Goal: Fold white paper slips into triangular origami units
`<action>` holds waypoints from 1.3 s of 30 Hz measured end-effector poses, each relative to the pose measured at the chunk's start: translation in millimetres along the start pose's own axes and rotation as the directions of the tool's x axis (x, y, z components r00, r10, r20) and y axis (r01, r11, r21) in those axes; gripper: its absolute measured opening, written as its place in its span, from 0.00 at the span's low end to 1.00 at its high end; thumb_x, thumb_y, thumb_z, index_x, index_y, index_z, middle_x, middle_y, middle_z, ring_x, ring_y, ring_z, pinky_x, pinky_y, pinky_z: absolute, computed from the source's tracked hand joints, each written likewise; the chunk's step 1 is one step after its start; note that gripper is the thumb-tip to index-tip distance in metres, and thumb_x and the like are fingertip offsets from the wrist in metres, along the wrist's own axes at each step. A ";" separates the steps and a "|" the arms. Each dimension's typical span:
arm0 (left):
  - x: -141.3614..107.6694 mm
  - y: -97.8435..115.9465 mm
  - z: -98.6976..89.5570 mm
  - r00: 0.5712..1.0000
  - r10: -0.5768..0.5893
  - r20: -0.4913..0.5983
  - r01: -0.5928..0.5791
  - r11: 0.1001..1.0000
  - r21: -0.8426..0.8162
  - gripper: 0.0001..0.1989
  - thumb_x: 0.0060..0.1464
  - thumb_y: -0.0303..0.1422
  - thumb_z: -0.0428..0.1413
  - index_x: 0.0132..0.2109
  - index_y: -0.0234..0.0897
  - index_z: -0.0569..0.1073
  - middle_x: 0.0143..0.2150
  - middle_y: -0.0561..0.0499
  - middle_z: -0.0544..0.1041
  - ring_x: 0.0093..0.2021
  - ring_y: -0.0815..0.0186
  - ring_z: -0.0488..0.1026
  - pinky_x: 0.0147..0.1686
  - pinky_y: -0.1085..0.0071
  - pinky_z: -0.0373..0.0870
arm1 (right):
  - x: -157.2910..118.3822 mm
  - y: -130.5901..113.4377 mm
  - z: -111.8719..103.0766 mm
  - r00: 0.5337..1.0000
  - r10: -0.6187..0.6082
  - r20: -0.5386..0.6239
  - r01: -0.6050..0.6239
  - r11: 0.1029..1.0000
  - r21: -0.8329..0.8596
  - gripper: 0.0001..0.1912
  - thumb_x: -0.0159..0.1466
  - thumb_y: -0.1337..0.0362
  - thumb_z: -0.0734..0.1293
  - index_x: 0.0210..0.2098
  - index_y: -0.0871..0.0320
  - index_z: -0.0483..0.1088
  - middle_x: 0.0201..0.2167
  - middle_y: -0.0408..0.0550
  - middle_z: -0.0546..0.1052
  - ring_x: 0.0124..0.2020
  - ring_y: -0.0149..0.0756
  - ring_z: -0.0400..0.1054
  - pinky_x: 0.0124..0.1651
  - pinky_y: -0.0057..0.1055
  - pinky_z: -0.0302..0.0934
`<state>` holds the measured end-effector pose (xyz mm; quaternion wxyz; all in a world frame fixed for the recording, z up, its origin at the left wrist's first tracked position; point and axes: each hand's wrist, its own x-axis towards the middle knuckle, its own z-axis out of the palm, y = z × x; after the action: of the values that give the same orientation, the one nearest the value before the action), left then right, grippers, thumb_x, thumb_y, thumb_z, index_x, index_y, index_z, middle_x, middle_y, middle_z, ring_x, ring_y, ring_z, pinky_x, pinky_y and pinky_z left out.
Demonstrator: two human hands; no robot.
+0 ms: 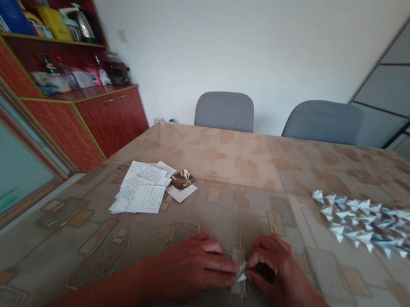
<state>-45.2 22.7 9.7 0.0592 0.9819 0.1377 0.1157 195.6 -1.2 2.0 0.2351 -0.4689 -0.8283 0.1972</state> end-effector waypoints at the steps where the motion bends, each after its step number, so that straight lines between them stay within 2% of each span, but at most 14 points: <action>1: 0.2 0.5 -0.7 1.000 -0.004 0.003 0.004 1.000 -0.006 0.11 0.66 0.30 0.49 0.52 0.39 0.71 0.56 0.53 0.74 0.44 0.65 0.67 0.42 0.66 0.60 | 0.2 -0.9 1.0 1.000 0.013 -0.013 -0.013 1.000 -0.014 0.08 0.55 0.74 0.70 0.25 0.56 0.70 0.27 0.44 0.72 0.34 0.38 0.65 0.41 0.35 0.54; 6: 0.5 3.4 -3.2 1.000 -0.011 0.011 0.011 1.000 -0.005 0.11 0.66 0.30 0.48 0.51 0.38 0.71 0.56 0.53 0.74 0.43 0.65 0.68 0.41 0.66 0.60 | 1.2 -3.6 5.0 0.996 0.065 -0.055 -0.068 0.996 -0.049 0.09 0.52 0.76 0.70 0.23 0.56 0.70 0.25 0.43 0.71 0.32 0.38 0.63 0.38 0.34 0.53; 15: 1.6 4.9 -3.1 0.997 -0.076 0.008 0.076 0.984 -0.159 0.13 0.64 0.26 0.48 0.53 0.37 0.69 0.54 0.51 0.75 0.47 0.65 0.68 0.47 0.67 0.62 | 1.7 -4.8 4.4 0.997 0.077 -0.022 -0.078 0.994 -0.073 0.08 0.52 0.75 0.69 0.24 0.55 0.71 0.26 0.43 0.72 0.33 0.38 0.64 0.40 0.35 0.53; 18: 0.9 4.8 -2.5 0.999 -0.052 0.000 0.052 0.992 -0.115 0.15 0.65 0.28 0.48 0.57 0.40 0.67 0.52 0.51 0.76 0.45 0.65 0.69 0.45 0.67 0.62 | 2.3 -6.6 4.7 0.997 0.074 -0.034 -0.076 0.994 -0.079 0.09 0.51 0.76 0.69 0.23 0.56 0.70 0.26 0.43 0.72 0.33 0.38 0.64 0.39 0.34 0.53; 23: -0.6 4.7 0.8 1.000 -0.014 0.001 0.014 1.000 -0.019 0.13 0.66 0.31 0.48 0.55 0.41 0.69 0.55 0.51 0.75 0.46 0.65 0.69 0.44 0.65 0.60 | 2.2 -7.6 5.3 0.996 0.072 -0.051 -0.076 0.994 -0.078 0.10 0.50 0.77 0.69 0.23 0.57 0.70 0.26 0.43 0.71 0.33 0.38 0.64 0.38 0.34 0.52; 29: -0.6 4.4 1.7 0.999 -0.032 0.019 0.033 0.996 -0.083 0.12 0.65 0.30 0.49 0.54 0.40 0.70 0.57 0.53 0.73 0.47 0.64 0.67 0.44 0.66 0.59 | 1.9 -4.9 5.2 0.995 0.092 -0.023 -0.093 0.993 -0.067 0.09 0.51 0.76 0.69 0.24 0.56 0.70 0.26 0.43 0.71 0.33 0.38 0.64 0.39 0.34 0.53; 39: 2.3 13.0 0.2 0.994 -0.105 -0.015 0.103 0.991 -0.083 0.09 0.63 0.30 0.52 0.49 0.42 0.72 0.55 0.55 0.74 0.47 0.65 0.67 0.46 0.66 0.58 | 2.0 0.3 1.4 0.992 0.126 0.015 -0.126 0.992 0.013 0.11 0.52 0.78 0.66 0.30 0.56 0.70 0.30 0.44 0.74 0.36 0.38 0.66 0.40 0.33 0.57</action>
<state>-39.7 10.9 11.9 0.1041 0.9690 0.1844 0.1275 194.1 0.5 1.1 0.2196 -0.5171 -0.7972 0.2209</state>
